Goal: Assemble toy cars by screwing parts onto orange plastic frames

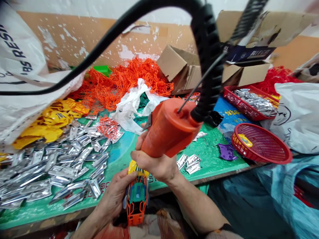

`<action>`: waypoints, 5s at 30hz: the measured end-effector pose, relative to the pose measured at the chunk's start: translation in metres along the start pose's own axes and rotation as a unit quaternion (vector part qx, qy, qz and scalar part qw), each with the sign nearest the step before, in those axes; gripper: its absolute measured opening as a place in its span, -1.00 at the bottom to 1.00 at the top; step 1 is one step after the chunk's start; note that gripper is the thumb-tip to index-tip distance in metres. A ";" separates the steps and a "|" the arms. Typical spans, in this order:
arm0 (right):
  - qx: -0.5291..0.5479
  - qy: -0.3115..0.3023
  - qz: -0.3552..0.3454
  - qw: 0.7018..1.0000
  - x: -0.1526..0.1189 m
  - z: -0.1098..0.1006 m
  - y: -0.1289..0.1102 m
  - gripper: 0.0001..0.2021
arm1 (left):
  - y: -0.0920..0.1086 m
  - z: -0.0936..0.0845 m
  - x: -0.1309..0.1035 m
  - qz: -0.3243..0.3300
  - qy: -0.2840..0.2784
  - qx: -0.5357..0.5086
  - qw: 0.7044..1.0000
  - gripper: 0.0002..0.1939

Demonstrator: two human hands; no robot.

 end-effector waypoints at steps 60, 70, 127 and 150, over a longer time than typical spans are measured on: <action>0.023 0.133 -0.019 0.991 0.026 -0.041 0.013 -0.85 | 0.018 -0.004 0.006 -0.014 0.054 -0.045 0.997 -0.66; 0.098 0.056 -0.010 0.994 0.006 -0.022 -0.017 -0.60 | 0.010 -0.001 0.006 -0.035 0.012 -0.084 0.996 -0.74; 0.073 0.004 -0.020 0.997 0.000 -0.006 -0.005 -0.71 | 0.030 -0.002 -0.001 0.005 0.025 -0.023 0.999 -0.69; 0.000 0.110 -0.029 0.993 0.012 -0.040 0.028 -0.88 | 0.033 -0.013 -0.003 -0.019 0.026 0.000 0.999 -0.69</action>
Point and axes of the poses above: each hand's wrist, its own x-axis towards the middle knuckle, its own z-axis out of the palm, y = z × x, the point moved 6 cm from there along x, towards the middle knuckle, and after that the axes turned 7 degrees about -x, right-handed, at the moved point
